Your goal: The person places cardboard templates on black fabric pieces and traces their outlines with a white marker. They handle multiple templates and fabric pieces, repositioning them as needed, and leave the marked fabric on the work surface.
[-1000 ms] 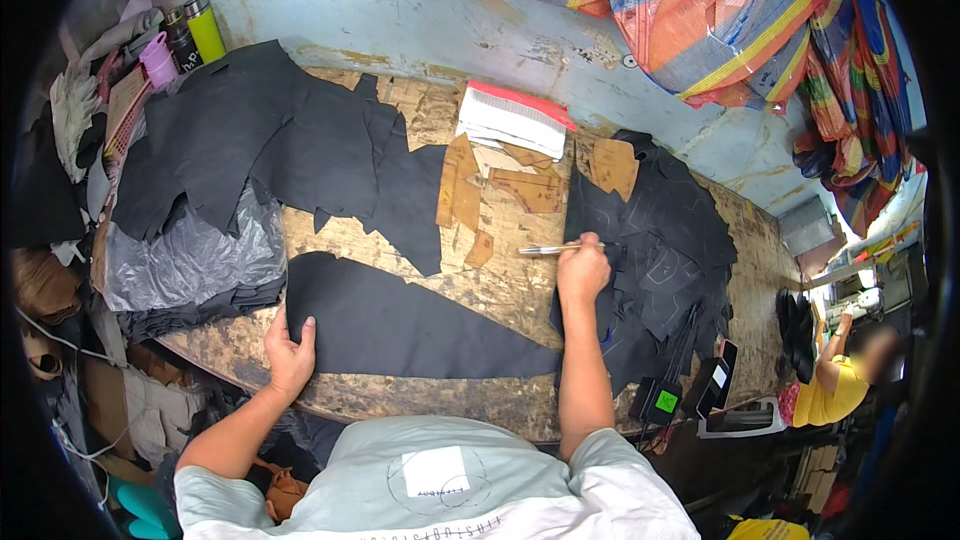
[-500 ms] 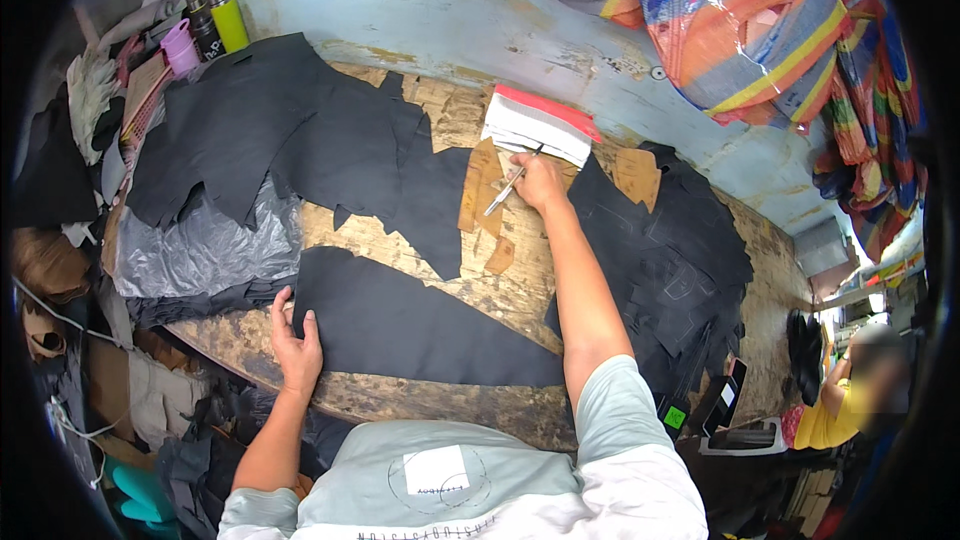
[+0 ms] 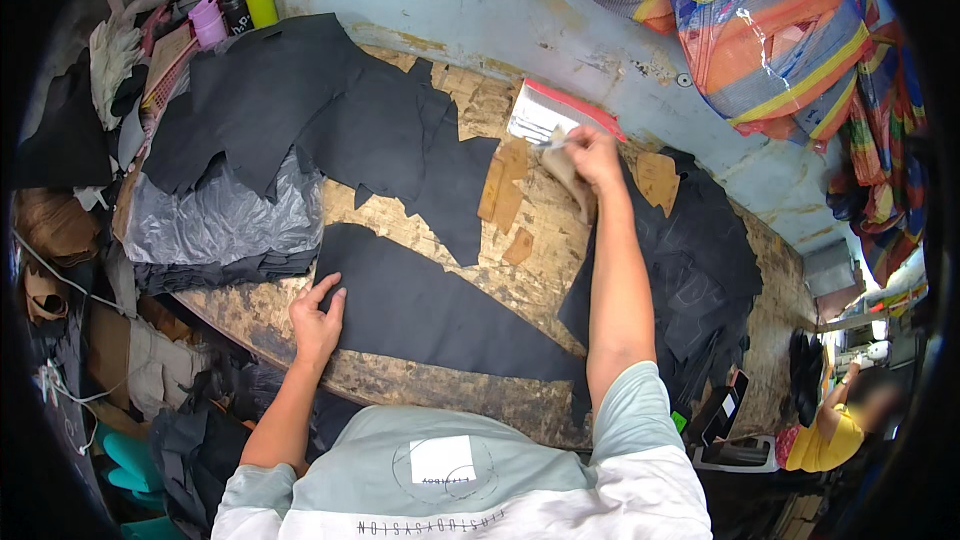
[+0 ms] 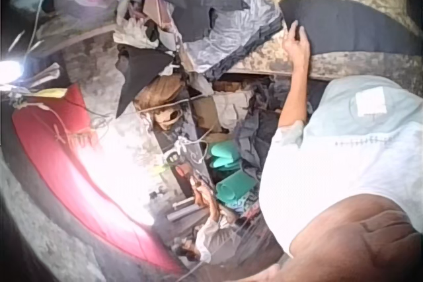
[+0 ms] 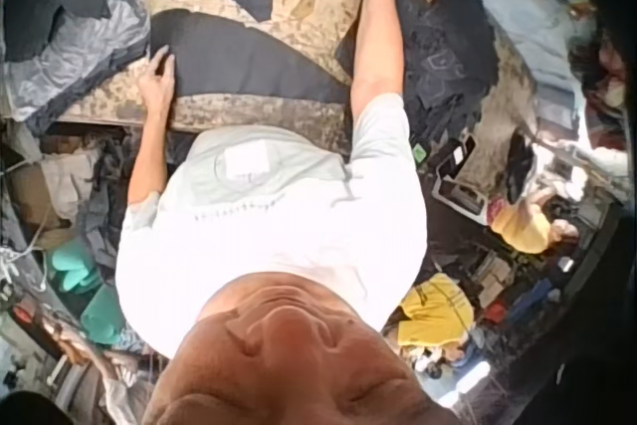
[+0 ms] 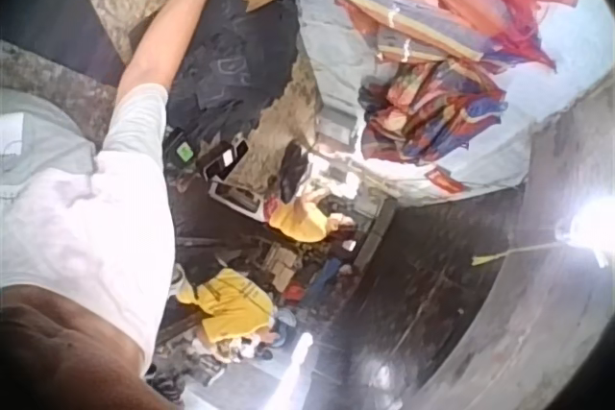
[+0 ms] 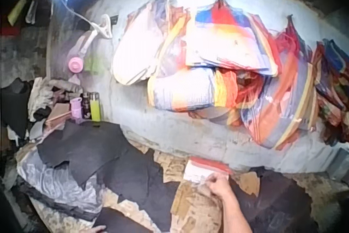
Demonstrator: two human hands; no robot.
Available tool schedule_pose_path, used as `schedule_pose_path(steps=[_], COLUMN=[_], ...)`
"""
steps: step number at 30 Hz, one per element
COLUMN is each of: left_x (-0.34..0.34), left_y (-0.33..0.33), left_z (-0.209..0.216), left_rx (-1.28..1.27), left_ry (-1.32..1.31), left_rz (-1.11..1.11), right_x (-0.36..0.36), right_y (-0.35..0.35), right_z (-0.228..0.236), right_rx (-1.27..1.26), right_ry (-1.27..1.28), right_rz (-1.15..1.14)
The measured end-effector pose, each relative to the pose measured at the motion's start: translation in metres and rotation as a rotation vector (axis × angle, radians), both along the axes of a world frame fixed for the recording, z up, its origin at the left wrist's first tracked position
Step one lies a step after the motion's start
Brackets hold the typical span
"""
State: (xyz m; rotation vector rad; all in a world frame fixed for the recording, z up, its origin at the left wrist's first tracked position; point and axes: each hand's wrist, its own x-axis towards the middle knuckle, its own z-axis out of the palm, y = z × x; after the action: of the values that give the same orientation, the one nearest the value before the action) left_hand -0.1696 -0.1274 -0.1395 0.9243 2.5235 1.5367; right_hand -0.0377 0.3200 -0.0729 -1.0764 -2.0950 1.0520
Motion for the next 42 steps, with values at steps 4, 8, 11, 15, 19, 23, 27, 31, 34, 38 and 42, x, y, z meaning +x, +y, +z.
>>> schedule_pose_path(steps=[4, 8, 11, 15, 19, 23, 27, 31, 34, 38, 42], left_x=[-0.006, -0.019, -0.031, -0.037, -0.033, -0.029, 0.001, 0.061, 0.097, 0.107, 0.104], left_y=[0.014, 0.030, 0.025, 0.014, 0.006, 0.002, 0.008, 0.035, 0.059, 0.064, 0.061], left_z=[-0.001, -0.002, 0.000, -0.001, -0.005, 0.001, 0.015, 0.024, 0.019, 0.011, 0.007], left_rx=[0.013, -0.018, 0.034, -0.049, 0.050, 0.048, -0.101, -0.091, -0.426, -0.572, -0.577], left_ry=[-0.088, 0.043, 0.027, 0.055, 0.139, -0.001, 0.459, 0.242, 0.288, 0.468, 0.462], left_rz=[0.013, 0.042, 0.083, 0.060, 0.068, 0.088, 0.284, -0.461, -0.862, -0.873, -0.844], right_x=[0.028, 0.055, 0.065, 0.088, 0.118, 0.145, 0.151, 0.146, 0.145, 0.147, 0.147], right_y=[-0.049, -0.151, -0.225, -0.253, -0.234, -0.216, -0.208, -0.209, -0.209, -0.209, -0.209], right_z=[0.067, 0.083, 0.052, 0.005, -0.031, -0.048, -0.059, -0.067, -0.070, -0.072, -0.073], right_rx=[0.266, 0.813, 0.743, 0.380, 0.534, 0.344, 0.517, 0.569, 0.558, 0.586, 0.549], right_ry=[0.475, 0.239, -0.021, -0.314, -0.197, -0.212, -0.132, -0.095, -0.070, -0.053, -0.099], right_rz=[0.060, 0.152, 0.229, 0.350, 0.269, 0.094, -0.050, -0.106, -0.120, -0.117, -0.127])
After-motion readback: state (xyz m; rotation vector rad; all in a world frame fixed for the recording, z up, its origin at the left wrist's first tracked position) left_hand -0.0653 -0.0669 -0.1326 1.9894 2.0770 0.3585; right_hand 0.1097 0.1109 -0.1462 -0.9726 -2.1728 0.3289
